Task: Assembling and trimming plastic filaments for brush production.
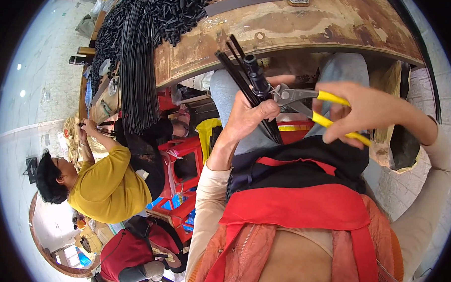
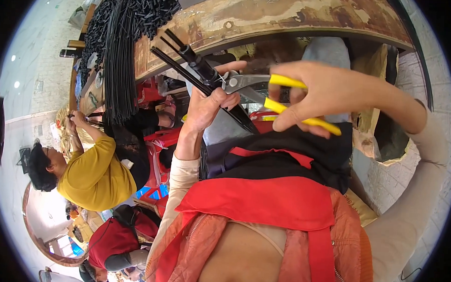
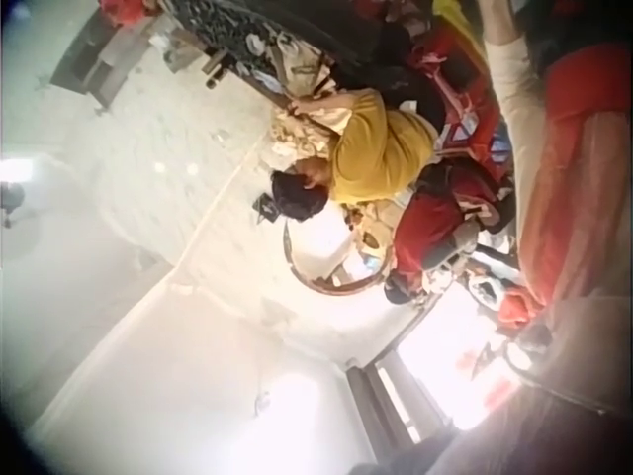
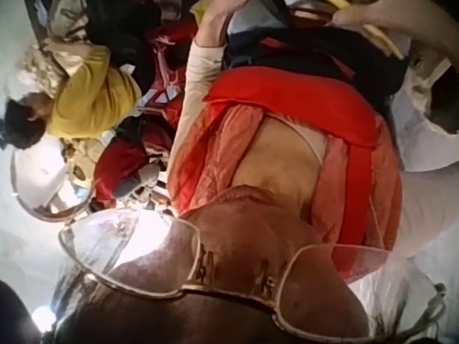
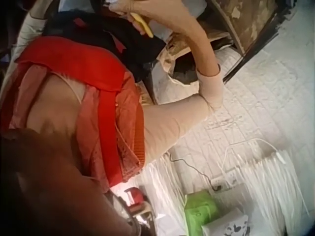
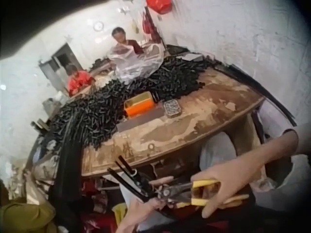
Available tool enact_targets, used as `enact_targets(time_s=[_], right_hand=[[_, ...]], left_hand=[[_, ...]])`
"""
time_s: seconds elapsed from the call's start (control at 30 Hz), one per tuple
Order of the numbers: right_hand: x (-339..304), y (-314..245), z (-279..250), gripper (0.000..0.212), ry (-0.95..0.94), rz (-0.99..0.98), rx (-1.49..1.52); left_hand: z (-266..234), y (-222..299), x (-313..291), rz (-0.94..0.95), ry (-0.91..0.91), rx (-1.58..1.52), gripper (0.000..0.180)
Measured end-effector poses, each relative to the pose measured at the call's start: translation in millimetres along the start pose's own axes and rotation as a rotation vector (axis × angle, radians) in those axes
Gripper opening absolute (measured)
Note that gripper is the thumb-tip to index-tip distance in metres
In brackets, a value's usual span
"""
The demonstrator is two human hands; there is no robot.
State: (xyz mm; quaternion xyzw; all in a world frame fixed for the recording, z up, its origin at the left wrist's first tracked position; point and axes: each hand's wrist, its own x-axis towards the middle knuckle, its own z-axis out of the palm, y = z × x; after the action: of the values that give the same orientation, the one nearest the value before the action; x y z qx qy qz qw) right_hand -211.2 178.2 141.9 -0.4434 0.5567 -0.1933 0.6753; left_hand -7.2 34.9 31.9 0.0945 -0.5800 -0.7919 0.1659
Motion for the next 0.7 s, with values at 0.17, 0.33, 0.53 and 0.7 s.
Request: enact_targets(time_s=[0.17, 0.33, 0.53, 0.7], right_hand=[[5, 24, 8, 0.035, 0.353, -0.159, -0.487], [1, 0, -5, 0.033, 0.465, -0.322, -0.685], [21, 42, -1, 0.038, 0.227, -0.209, -0.350], [31, 42, 3, 0.032, 0.876, -0.598, -1.138]], left_hand=[[-1, -3, 5, 0.011, 0.004, 0.012, 0.072], [-1, -4, 5, 0.047, 0.016, 0.017, 0.075], [-6, -7, 6, 0.045, -0.022, 0.012, 0.058], [2, -5, 8, 0.083, 0.051, 0.059, 0.062]])
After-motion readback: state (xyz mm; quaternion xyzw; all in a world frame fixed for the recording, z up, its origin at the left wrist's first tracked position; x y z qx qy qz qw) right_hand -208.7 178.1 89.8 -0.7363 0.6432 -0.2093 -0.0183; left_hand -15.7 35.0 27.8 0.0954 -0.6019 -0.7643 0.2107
